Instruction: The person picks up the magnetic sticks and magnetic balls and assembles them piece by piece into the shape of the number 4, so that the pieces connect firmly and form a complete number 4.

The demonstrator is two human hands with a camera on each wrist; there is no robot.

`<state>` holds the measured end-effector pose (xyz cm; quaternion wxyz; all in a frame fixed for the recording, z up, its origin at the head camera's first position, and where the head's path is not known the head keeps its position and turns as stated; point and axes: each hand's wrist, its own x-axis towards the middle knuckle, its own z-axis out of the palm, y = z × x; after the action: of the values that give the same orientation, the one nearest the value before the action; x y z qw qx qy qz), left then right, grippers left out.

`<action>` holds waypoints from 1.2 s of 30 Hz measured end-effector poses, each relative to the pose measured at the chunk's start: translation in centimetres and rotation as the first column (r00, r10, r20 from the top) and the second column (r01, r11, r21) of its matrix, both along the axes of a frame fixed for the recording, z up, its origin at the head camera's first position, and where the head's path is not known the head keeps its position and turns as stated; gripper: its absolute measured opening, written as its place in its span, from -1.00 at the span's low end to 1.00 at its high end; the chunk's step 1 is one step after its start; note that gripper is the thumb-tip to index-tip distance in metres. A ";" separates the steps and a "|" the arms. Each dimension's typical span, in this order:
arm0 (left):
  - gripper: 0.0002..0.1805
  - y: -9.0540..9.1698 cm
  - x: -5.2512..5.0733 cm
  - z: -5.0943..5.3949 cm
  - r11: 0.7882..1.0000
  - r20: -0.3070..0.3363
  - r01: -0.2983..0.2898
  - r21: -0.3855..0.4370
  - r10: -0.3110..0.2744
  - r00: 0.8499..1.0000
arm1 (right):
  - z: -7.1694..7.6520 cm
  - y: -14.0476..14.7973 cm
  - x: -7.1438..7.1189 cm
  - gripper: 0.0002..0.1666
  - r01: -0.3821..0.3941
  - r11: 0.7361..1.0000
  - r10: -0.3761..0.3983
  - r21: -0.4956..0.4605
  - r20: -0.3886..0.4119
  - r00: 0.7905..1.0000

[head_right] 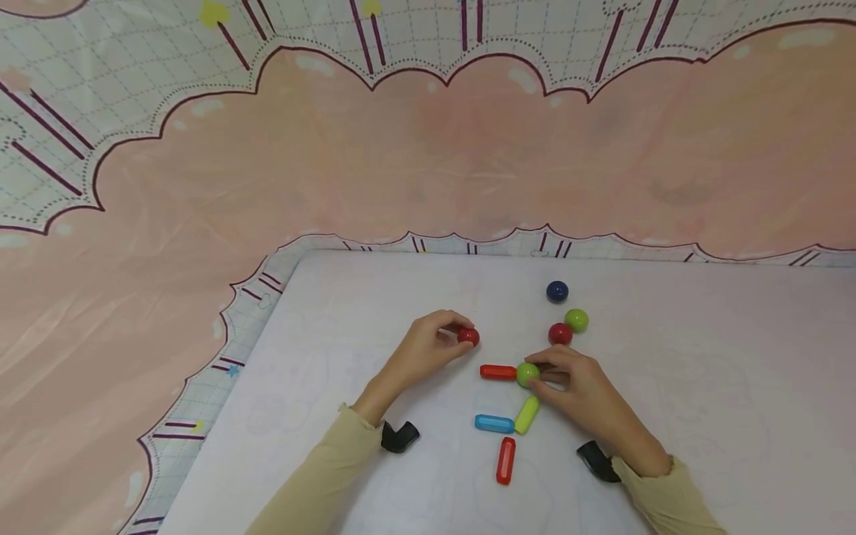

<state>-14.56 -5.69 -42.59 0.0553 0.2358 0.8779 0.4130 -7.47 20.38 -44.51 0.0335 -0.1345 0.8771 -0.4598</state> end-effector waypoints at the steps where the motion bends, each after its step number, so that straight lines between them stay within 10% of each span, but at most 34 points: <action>1: -0.74 -0.1 0.1 0.0 1.000 0.005 0.004 0.002 -0.004 1.000 | 0.0 0.0 0.0 -0.64 -0.002 1.000 0.002 0.000 -0.005 1.000; 36: -0.75 -2.3 1.6 -0.4 0.997 0.110 0.074 0.033 -0.077 0.991 | 0.4 -0.1 -0.2 -0.62 -0.047 0.996 0.047 -0.080 -0.006 0.999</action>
<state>-12.96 -8.01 -42.99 0.1162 0.2462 0.8579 0.4358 -7.65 20.23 -44.07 0.0370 -0.1573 0.8546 -0.4936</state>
